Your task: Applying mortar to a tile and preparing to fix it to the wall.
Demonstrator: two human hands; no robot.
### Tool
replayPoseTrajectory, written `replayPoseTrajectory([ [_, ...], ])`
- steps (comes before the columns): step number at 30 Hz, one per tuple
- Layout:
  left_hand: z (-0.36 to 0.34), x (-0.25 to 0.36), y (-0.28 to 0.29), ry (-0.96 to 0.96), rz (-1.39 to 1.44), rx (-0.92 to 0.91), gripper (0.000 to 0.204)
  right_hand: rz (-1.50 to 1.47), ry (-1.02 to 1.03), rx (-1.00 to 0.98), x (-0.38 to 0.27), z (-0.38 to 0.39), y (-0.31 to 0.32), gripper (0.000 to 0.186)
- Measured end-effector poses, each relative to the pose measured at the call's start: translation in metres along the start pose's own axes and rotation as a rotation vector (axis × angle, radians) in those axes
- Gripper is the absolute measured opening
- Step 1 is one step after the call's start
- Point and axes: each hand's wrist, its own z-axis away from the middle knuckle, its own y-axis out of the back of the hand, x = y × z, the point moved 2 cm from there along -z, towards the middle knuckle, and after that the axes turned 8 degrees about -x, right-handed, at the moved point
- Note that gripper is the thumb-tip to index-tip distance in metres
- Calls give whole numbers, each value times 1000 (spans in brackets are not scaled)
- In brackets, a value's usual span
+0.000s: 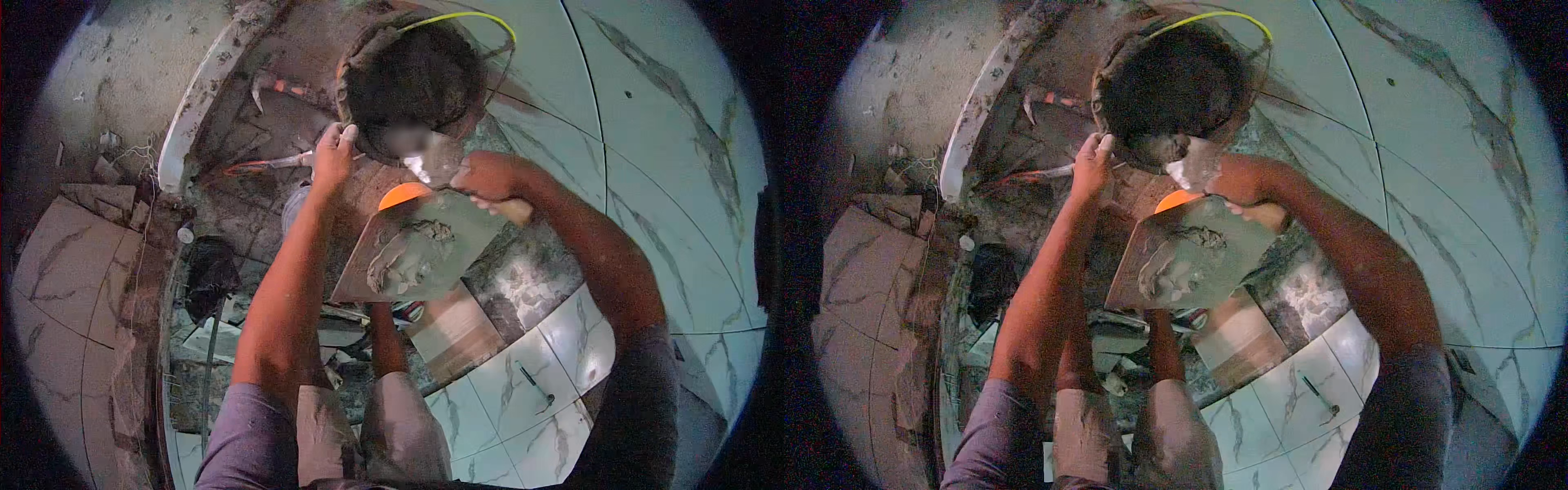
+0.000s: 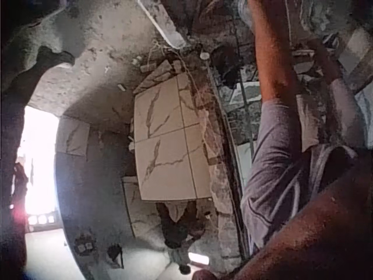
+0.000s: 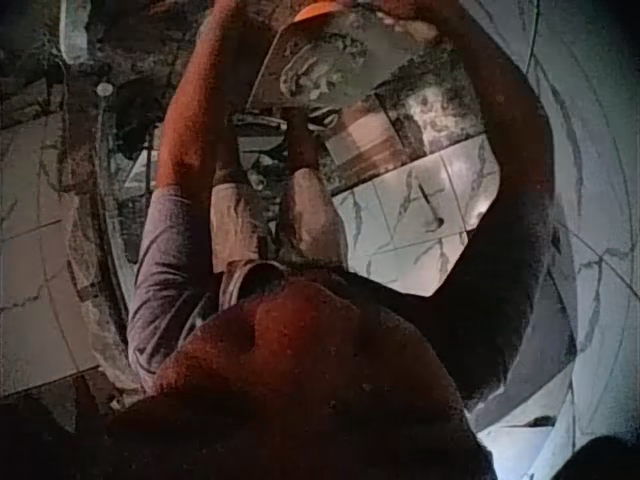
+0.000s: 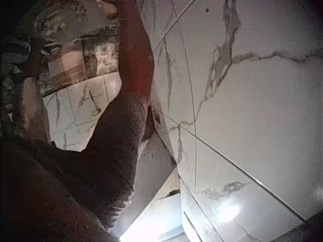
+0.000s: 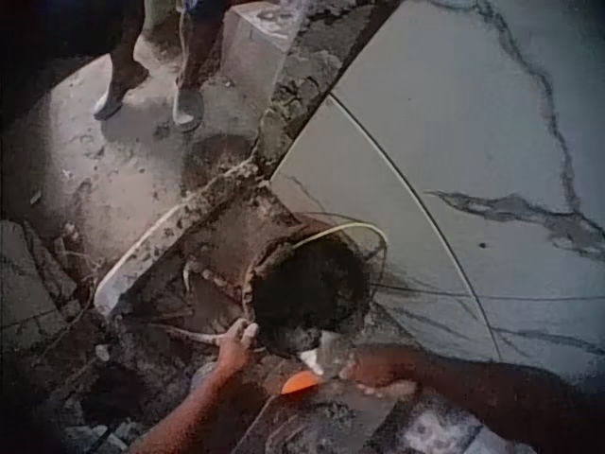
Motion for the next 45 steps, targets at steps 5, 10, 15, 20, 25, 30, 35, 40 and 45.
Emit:
replayPoseTrajectory([
  [5, -8, 0, 12, 12, 17, -37, 18, -124, -38, 297, -10, -32, -16, 30],
  [10, -7, 8, 1, 5, 233, -28, 20, 124, 315, 566, 2, -57, -19, 14],
  [15, -6, 3, 7, 108, 179, -74, 19, -716, 300, 462, 25, -85, -35, 21],
  [20, 4, 7, 4, 172, 424, -189, 25, -913, 490, 444, 39, -80, -55, 25],
  [25, 44, 3, 7, 242, 295, -194, 30, -898, 557, 662, 65, -33, -106, 24],
  [30, 114, -77, 27, 34, -436, -401, 39, -976, 545, 893, 98, 28, -214, 21],
  [35, 178, -92, -9, 527, -37, -278, 44, -591, 137, 1480, 124, 56, -350, 18],
  [40, 186, -107, -39, 430, 7, -350, 38, -685, -370, 1241, 163, -41, -418, 19],
  [45, 191, -108, -31, 379, -12, -330, 34, -993, -32, 1238, 143, -27, -421, 22],
])
